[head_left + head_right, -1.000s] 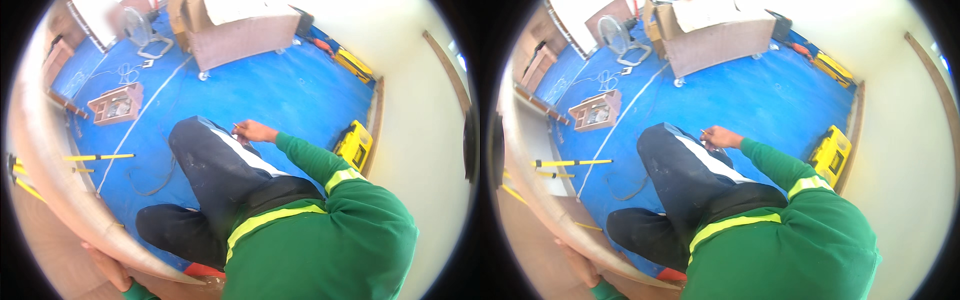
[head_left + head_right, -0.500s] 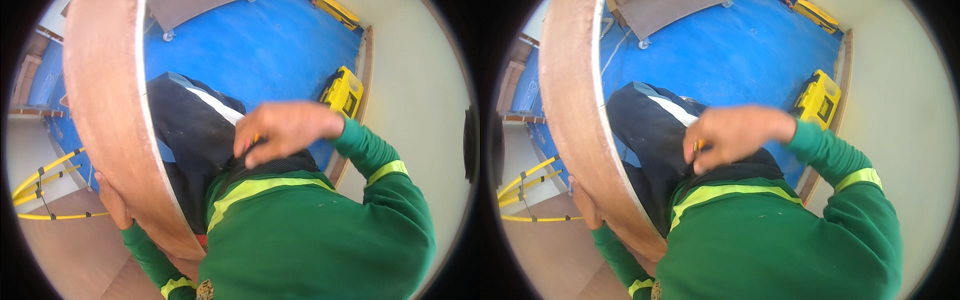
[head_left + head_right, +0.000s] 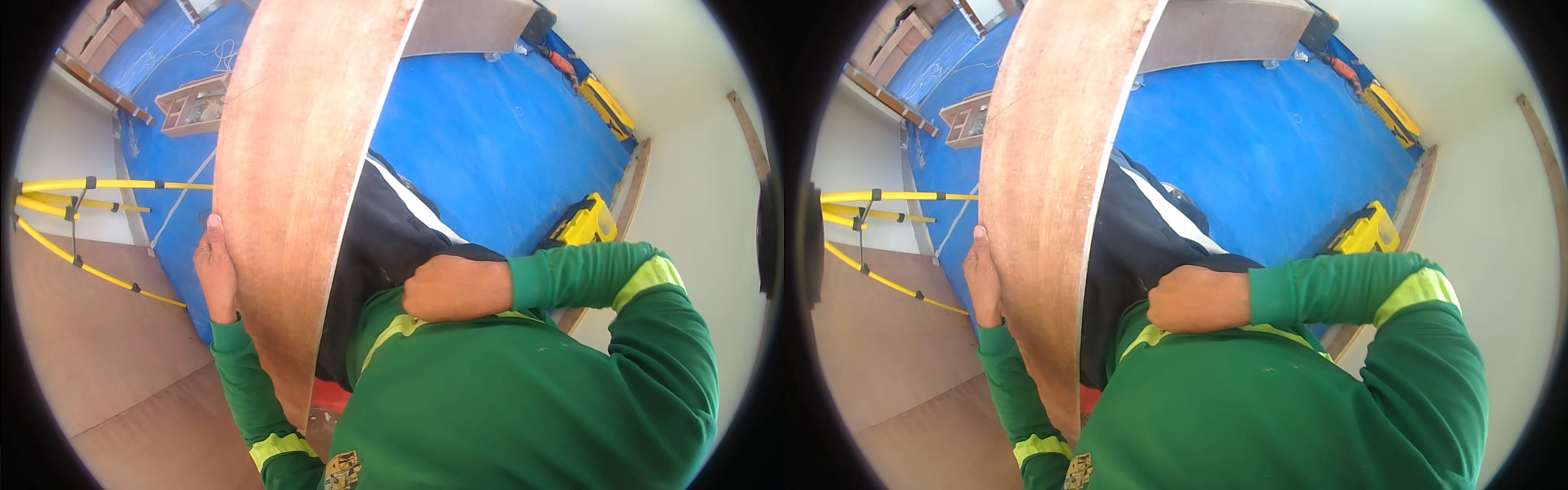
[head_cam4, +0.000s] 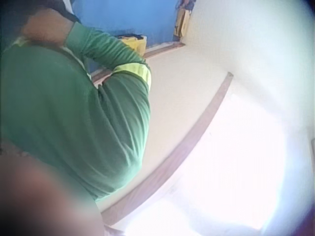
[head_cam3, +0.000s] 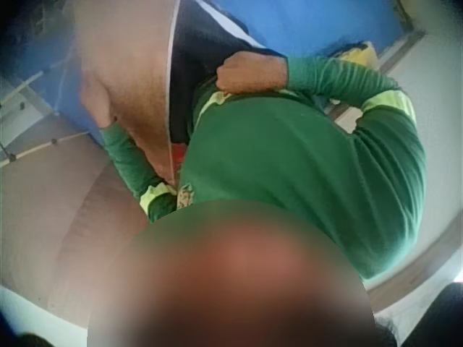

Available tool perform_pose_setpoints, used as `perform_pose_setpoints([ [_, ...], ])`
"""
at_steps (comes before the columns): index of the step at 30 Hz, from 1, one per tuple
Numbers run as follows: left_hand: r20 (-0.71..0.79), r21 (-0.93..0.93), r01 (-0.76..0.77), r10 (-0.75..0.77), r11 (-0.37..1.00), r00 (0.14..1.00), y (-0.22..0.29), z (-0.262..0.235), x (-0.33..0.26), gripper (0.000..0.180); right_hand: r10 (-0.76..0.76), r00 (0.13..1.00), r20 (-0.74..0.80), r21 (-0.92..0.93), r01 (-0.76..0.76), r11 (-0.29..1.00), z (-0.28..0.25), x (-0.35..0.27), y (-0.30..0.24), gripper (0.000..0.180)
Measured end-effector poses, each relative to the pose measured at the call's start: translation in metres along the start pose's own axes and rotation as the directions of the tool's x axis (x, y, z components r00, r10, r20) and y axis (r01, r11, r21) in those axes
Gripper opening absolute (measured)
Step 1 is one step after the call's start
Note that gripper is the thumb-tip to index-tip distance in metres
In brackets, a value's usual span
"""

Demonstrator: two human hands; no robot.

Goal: The person positions a large wooden panel against a wall, marks it with a pencil, retrieves a toolbox, and uses a ruler and pencil to measure and mark the panel for cutting.

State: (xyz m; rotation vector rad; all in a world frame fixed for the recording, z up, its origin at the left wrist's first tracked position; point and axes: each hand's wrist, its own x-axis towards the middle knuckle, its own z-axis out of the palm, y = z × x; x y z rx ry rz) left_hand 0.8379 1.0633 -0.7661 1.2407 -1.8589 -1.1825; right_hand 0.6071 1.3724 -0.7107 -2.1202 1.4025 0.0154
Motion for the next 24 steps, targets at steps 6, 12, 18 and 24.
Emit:
perform_pose_setpoints([
  [6, -0.012, 0.089, -0.042, 0.043, 0.995, 0.999, -0.003, 0.004, 0.009, 0.067, 0.241, 0.969, 0.052, 0.093, -0.245, 0.965, -0.005, -0.026, 0.007, 0.018],
  [12, 0.009, 0.151, -0.064, 0.064, 0.986, 0.998, 0.001, 0.018, 0.015, 0.065, 0.394, 0.908, 0.142, 0.267, -0.419, 0.868, 0.010, -0.062, 0.016, 0.019],
  [18, -0.025, 0.096, -0.131, 0.134, 0.987, 0.991, 0.008, 0.038, 0.010, 0.062, 0.453, 0.852, 0.263, 0.417, -0.524, 0.743, 0.024, -0.094, 0.021, 0.020],
  [24, -0.114, 0.213, -0.028, 0.054, 0.977, 0.992, 0.011, 0.043, 0.007, 0.063, 0.584, 0.806, 0.102, 0.803, -0.413, 0.429, 0.043, -0.118, 0.030, 0.035],
])
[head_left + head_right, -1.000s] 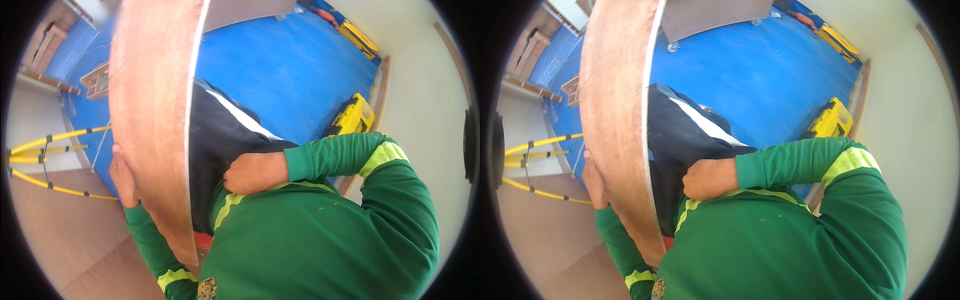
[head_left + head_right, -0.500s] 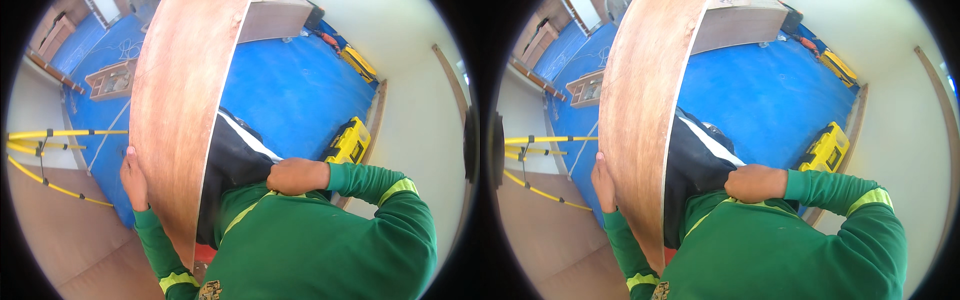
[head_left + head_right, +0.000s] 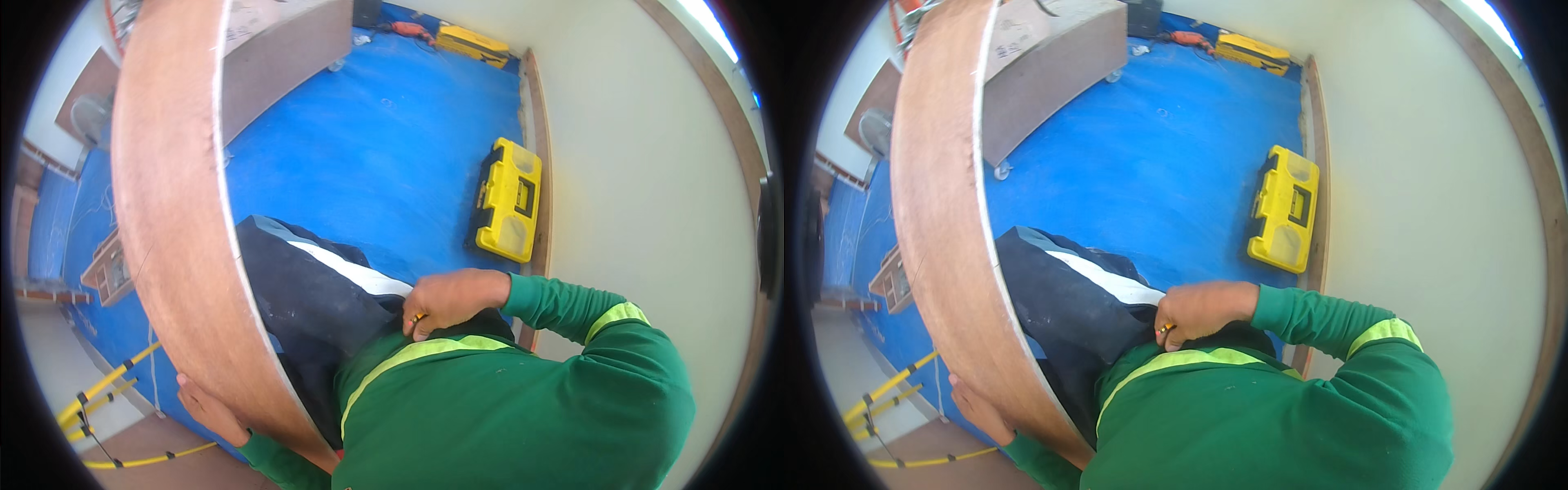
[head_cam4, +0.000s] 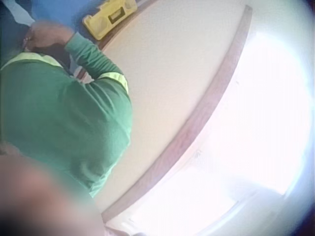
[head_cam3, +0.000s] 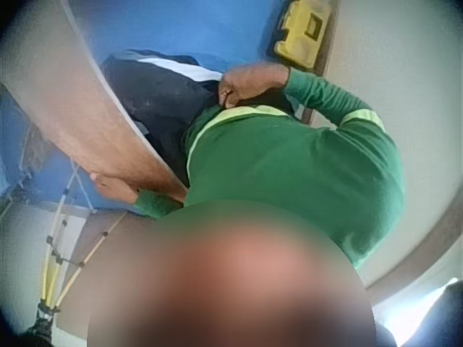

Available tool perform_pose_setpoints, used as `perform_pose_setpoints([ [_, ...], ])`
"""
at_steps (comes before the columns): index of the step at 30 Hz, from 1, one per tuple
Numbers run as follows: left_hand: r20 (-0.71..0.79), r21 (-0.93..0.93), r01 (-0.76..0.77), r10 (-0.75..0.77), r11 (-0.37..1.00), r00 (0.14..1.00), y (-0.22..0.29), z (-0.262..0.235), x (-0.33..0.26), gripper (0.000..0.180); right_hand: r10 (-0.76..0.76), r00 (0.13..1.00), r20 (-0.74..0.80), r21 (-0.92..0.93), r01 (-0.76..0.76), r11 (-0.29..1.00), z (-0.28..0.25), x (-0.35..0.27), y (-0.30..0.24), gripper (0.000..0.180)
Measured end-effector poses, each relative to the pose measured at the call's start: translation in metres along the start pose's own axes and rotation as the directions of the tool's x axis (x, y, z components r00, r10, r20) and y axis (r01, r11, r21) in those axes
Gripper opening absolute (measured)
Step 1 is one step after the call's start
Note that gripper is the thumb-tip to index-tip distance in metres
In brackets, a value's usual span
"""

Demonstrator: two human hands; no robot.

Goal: The person positions a large wooden panel against a wall, marks it with a pencil, retrieves a toolbox, and uses a ruler and pencil to measure and mark the panel for cutting.

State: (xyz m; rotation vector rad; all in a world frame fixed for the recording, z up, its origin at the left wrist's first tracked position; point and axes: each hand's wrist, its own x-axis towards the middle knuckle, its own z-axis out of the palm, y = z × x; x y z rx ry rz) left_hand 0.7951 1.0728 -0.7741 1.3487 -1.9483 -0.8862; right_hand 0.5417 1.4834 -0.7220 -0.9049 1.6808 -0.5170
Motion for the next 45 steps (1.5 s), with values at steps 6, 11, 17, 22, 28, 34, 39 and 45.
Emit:
perform_pose_setpoints([
  [6, -0.029, 0.532, -0.265, 0.330, 0.804, 0.944, -0.002, -0.012, 0.017, 0.070, 0.134, 0.800, -0.585, 0.332, 0.086, 0.939, -0.029, -0.036, 0.127, 0.040],
  [11, 0.084, 0.082, 0.008, -0.014, 0.997, 0.996, -0.015, -0.011, 0.036, 0.071, 0.645, -0.031, -0.764, 0.556, -0.540, 0.632, -0.033, -0.097, 0.337, 0.057],
  [17, 0.246, 0.068, 0.145, -0.157, 0.987, 0.957, -0.022, -0.025, 0.058, 0.067, 0.782, -0.235, -0.578, 0.765, -0.488, 0.419, 0.004, -0.116, 0.460, 0.061],
  [22, 0.244, 0.167, 0.052, -0.092, 0.985, 0.965, -0.010, -0.031, 0.060, 0.063, 0.769, -0.290, -0.570, 0.763, -0.535, 0.363, -0.010, -0.103, 0.450, 0.049],
  [28, 0.160, 0.302, -0.074, 0.026, 0.950, 0.987, 0.008, -0.056, 0.042, 0.059, 0.697, -0.171, -0.696, 0.583, -0.702, 0.410, -0.043, -0.103, 0.443, 0.040],
  [34, 0.139, 0.361, -0.182, 0.140, 0.915, 0.980, 0.006, -0.079, 0.024, 0.056, 0.834, -0.067, -0.548, 0.836, -0.091, 0.542, -0.020, -0.125, 0.460, 0.041],
  [39, 0.167, 0.203, -0.092, 0.058, 0.975, 0.984, -0.009, -0.080, 0.025, 0.059, 0.870, -0.260, -0.418, 0.795, 0.358, 0.489, 0.017, -0.117, 0.474, 0.063],
  [45, 0.290, 0.047, -0.028, 0.014, 0.999, 0.957, -0.049, -0.062, 0.054, 0.074, 0.952, -0.210, -0.223, 0.931, 0.242, 0.272, 0.017, -0.128, 0.487, 0.076],
])
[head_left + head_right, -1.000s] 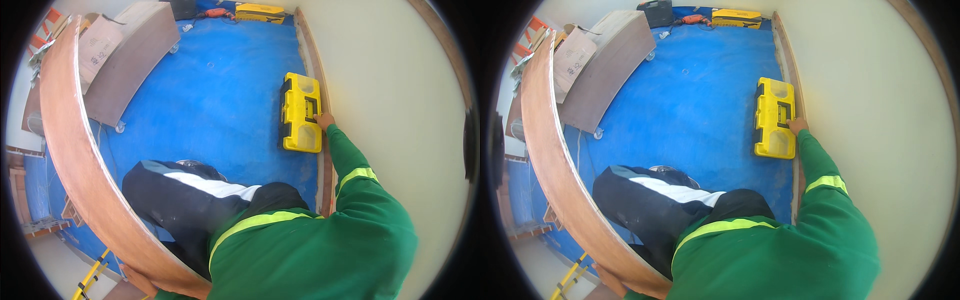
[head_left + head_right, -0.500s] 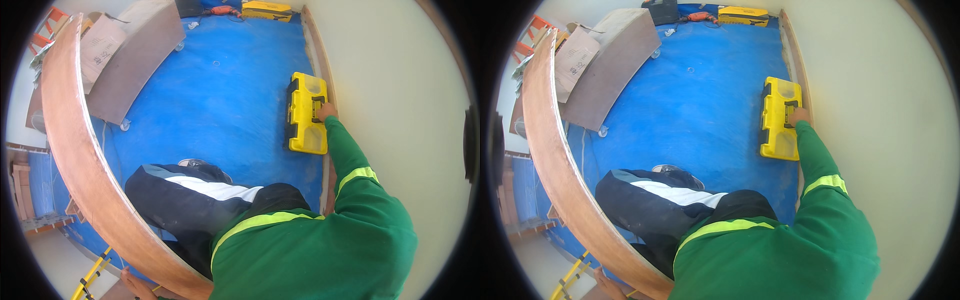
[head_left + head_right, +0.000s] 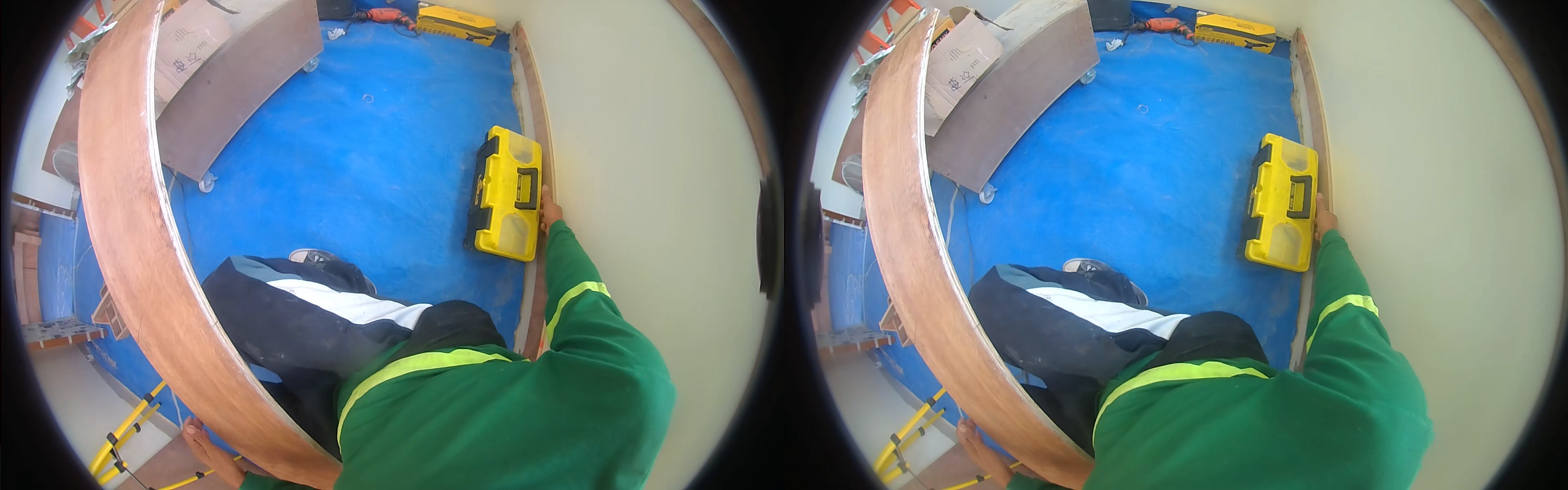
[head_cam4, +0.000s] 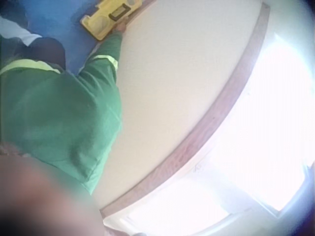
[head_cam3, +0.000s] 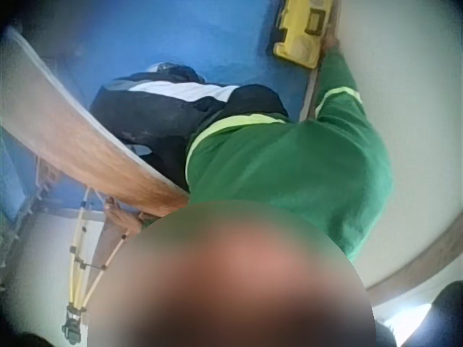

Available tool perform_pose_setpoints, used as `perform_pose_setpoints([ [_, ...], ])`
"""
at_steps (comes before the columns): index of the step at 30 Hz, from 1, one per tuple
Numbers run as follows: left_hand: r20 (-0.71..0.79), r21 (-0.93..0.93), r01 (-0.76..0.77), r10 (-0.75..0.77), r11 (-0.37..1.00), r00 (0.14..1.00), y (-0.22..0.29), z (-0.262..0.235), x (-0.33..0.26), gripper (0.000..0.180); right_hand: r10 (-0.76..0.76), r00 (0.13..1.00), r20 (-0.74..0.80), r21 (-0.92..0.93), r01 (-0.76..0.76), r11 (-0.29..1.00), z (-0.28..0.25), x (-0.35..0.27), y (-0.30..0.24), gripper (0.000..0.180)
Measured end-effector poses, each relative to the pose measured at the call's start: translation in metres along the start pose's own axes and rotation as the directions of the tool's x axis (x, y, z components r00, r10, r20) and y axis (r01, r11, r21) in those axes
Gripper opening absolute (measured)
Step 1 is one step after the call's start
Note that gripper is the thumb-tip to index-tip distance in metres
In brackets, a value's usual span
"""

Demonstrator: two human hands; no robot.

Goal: The person positions a large wooden panel against a wall, marks it with a pencil, retrieves a toolbox, and uses a ruler and pencil to measure and mark the panel for cutting.

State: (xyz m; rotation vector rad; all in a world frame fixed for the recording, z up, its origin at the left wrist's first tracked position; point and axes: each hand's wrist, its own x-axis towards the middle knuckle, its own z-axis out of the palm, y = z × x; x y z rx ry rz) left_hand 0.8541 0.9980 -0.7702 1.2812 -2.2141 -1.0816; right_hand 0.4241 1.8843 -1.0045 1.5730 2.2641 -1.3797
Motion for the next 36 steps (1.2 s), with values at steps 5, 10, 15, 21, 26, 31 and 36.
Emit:
perform_pose_setpoints([
  [5, 0.026, -0.047, -0.016, 0.017, 0.999, 1.000, -0.012, -0.001, 0.001, 0.069, -0.343, 0.939, -0.006, -0.449, 0.304, 0.840, 0.005, 0.011, -0.017, 0.087],
  [10, 0.019, -0.064, -0.006, 0.008, 0.998, 1.000, -0.015, -0.014, 0.006, 0.070, -0.442, 0.896, 0.051, -0.495, 0.407, 0.768, 0.022, -0.004, -0.018, 0.070],
  [15, 0.016, 0.066, -0.045, 0.044, 0.997, 0.999, -0.022, -0.026, 0.010, 0.067, -0.261, 0.963, 0.070, -0.312, 0.270, 0.911, 0.034, -0.010, -0.013, 0.056],
  [21, -0.050, 0.008, -0.032, 0.033, 0.999, 0.998, 0.002, -0.024, 0.003, 0.064, -0.282, 0.955, 0.091, -0.422, 0.294, 0.858, 0.036, -0.025, -0.031, 0.056],
  [26, -0.134, 0.121, -0.095, 0.111, 0.988, 0.985, 0.042, -0.016, -0.014, 0.062, -0.697, 0.717, 0.011, -0.654, 0.532, 0.537, 0.042, -0.100, -0.059, 0.046],
  [31, -0.163, 0.140, -0.067, 0.090, 0.988, 0.982, 0.043, -0.009, -0.022, 0.063, -0.592, 0.514, 0.621, -0.608, 0.792, 0.050, 0.059, -0.170, -0.050, 0.040],
  [36, -0.140, -0.120, -0.069, 0.052, 0.990, 0.989, 0.020, -0.010, -0.016, 0.057, -0.106, 0.210, 0.972, -0.235, 0.863, -0.448, 0.116, -0.144, -0.046, 0.042],
])
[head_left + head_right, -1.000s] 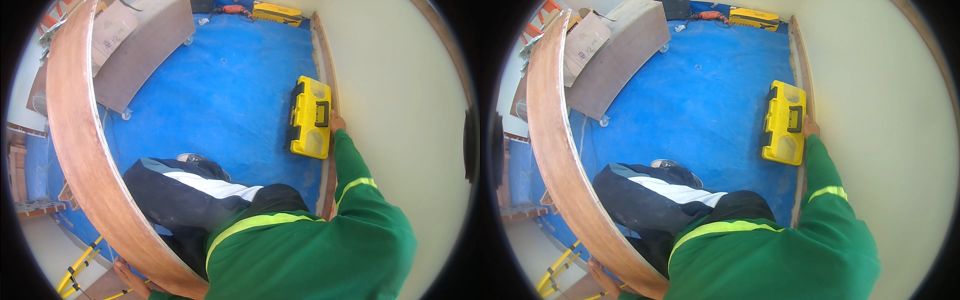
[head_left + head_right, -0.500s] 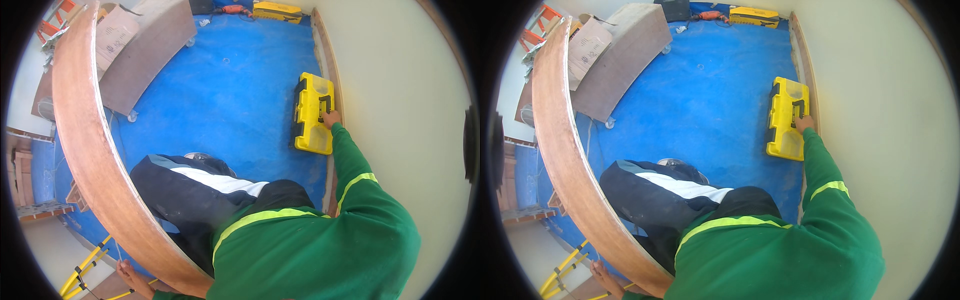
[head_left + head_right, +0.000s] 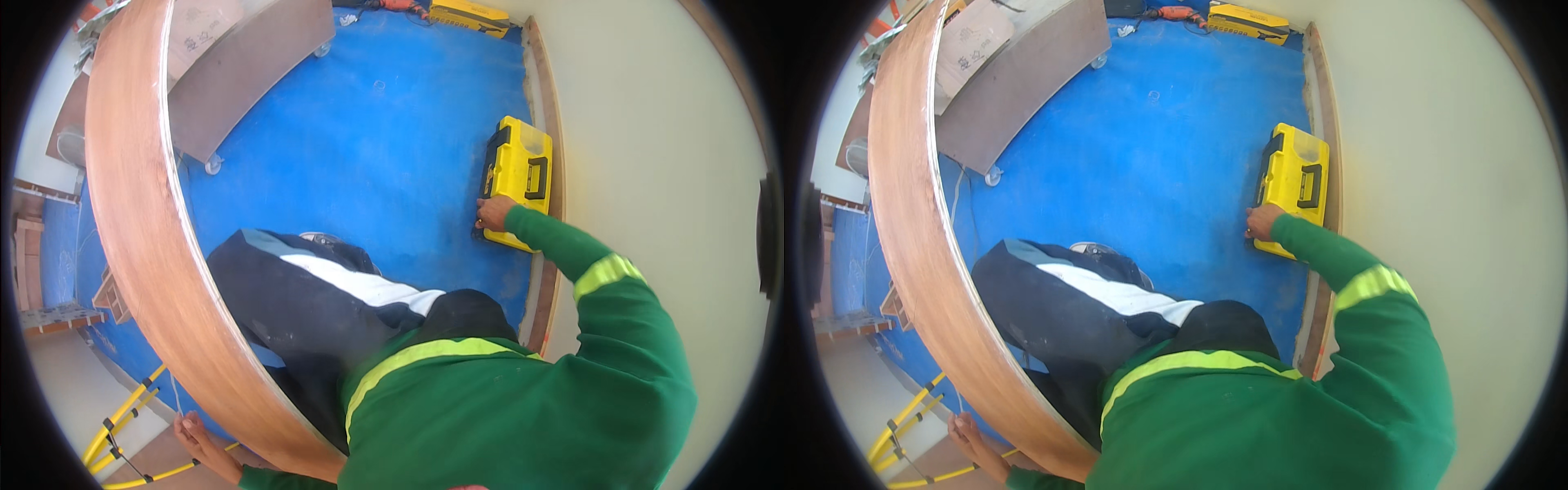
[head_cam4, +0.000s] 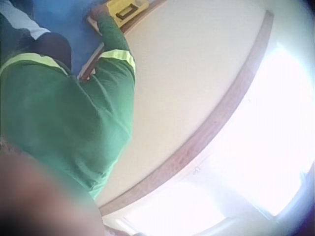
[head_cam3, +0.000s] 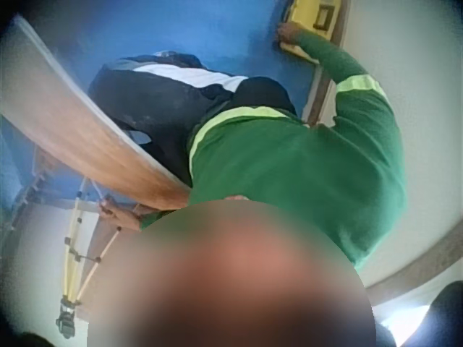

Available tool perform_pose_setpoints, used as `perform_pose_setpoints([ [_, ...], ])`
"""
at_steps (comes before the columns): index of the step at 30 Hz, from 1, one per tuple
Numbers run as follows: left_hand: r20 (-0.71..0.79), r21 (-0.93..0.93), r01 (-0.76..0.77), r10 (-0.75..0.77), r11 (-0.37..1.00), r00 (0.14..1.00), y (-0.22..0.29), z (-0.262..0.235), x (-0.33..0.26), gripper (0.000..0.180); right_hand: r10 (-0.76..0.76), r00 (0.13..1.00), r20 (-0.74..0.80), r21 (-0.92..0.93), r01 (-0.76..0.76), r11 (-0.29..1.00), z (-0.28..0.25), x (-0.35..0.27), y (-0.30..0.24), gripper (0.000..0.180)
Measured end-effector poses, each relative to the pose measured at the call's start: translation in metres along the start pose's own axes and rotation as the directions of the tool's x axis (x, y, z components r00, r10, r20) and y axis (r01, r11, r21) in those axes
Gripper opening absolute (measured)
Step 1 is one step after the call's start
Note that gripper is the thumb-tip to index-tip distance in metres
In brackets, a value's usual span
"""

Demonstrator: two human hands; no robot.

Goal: The person positions a large wooden panel against a wall, marks it with a pencil, retrieves a toolbox, and uses a ruler and pencil to measure and mark the panel for cutting.

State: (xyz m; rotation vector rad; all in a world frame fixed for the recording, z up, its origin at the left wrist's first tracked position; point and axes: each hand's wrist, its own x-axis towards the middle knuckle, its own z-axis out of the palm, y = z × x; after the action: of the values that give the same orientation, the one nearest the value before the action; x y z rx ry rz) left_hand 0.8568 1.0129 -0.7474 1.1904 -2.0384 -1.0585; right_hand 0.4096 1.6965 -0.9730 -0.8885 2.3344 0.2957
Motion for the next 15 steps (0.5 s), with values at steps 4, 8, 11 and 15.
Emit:
perform_pose_setpoints([
  [4, -0.006, 0.006, -0.022, 0.022, 1.000, 1.000, -0.007, -0.006, 0.000, 0.053, -0.072, 0.987, 0.146, -0.150, 0.094, 0.984, 0.002, 0.039, 0.012, 0.050],
  [8, -0.029, -0.017, 0.011, -0.012, 1.000, 1.000, -0.010, -0.011, -0.013, 0.053, -0.065, 0.974, 0.215, -0.096, 0.088, 0.992, -0.007, 0.031, 0.021, 0.056],
  [11, -0.064, -0.027, 0.035, -0.036, 0.999, 0.997, -0.008, -0.016, -0.021, 0.054, -0.184, 0.954, 0.236, 0.020, 0.184, 0.983, -0.023, 0.013, 0.047, 0.055],
  [15, -0.137, -0.024, 0.079, -0.082, 0.997, 0.987, -0.007, -0.010, -0.030, 0.056, -0.274, 0.925, 0.265, 0.046, 0.272, 0.961, -0.030, -0.002, 0.058, 0.059],
])
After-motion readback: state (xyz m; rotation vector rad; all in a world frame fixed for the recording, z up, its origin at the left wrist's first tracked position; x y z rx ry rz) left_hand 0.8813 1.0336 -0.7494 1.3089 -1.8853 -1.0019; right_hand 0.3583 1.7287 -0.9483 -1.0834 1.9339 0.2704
